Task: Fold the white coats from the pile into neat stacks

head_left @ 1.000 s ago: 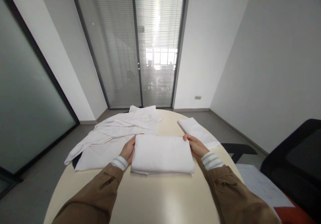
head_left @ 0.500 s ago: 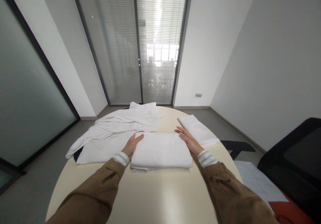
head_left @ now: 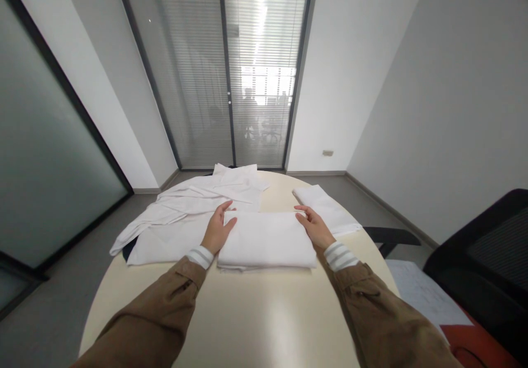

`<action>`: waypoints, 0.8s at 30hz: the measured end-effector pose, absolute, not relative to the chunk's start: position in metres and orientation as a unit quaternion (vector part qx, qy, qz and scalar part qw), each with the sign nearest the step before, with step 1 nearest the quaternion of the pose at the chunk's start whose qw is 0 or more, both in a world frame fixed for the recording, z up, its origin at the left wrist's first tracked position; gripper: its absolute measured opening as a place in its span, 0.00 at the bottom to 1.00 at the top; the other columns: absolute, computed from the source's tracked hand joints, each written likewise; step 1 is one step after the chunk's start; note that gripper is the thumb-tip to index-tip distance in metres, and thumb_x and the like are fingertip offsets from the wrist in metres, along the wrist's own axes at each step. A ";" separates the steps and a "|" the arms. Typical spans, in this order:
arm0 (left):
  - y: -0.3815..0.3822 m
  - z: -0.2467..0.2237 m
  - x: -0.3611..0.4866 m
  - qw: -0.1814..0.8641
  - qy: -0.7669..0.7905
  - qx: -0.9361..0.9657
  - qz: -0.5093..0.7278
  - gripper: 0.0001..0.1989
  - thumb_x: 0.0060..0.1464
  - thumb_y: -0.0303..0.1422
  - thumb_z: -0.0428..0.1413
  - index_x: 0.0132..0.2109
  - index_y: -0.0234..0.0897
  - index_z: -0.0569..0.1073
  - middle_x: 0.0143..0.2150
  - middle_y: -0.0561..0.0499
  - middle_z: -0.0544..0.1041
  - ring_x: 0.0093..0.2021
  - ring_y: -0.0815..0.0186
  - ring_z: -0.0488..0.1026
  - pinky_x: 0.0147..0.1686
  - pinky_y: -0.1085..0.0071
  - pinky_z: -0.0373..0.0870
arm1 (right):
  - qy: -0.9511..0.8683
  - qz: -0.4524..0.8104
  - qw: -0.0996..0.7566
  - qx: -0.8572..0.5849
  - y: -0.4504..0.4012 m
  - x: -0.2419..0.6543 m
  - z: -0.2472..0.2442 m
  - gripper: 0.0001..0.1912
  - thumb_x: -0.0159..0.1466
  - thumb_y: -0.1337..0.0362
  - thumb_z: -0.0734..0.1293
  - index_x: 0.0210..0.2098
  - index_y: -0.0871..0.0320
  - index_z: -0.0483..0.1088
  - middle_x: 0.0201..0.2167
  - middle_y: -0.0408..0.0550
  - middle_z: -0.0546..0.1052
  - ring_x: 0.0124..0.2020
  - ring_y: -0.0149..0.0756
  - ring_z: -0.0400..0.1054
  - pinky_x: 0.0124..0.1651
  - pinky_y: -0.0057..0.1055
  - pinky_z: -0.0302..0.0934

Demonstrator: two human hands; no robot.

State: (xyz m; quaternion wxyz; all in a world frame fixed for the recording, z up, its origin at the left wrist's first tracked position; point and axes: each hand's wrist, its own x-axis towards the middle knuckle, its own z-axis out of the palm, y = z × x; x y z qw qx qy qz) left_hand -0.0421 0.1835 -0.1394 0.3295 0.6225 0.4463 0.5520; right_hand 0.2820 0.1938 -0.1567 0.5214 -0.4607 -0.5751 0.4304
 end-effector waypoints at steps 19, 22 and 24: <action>0.125 -0.137 -0.021 0.037 0.455 0.860 0.230 0.39 0.51 0.46 0.63 0.66 0.36 0.63 0.72 0.36 0.54 0.71 0.38 0.48 0.64 0.40 0.53 | -0.923 0.050 0.189 -0.330 0.114 0.219 -0.092 0.23 0.63 0.56 0.68 0.56 0.54 0.70 0.56 0.54 0.73 0.59 0.48 0.63 0.61 0.46 0.56; 0.125 -0.146 -0.020 0.043 0.473 0.833 0.285 0.39 0.49 0.44 0.64 0.64 0.32 0.63 0.71 0.32 0.52 0.71 0.39 0.48 0.66 0.44 0.54 | -0.918 -0.016 0.170 -0.359 0.110 0.210 -0.096 0.19 0.65 0.59 0.66 0.55 0.55 0.69 0.54 0.55 0.73 0.53 0.46 0.65 0.53 0.42 0.59; 0.126 -0.148 -0.020 0.052 0.469 0.827 0.304 0.41 0.48 0.43 0.66 0.65 0.31 0.62 0.72 0.32 0.51 0.71 0.39 0.48 0.66 0.43 0.53 | -0.913 -0.050 0.161 -0.372 0.109 0.205 -0.099 0.18 0.67 0.60 0.64 0.55 0.55 0.68 0.53 0.55 0.74 0.51 0.46 0.65 0.50 0.41 0.59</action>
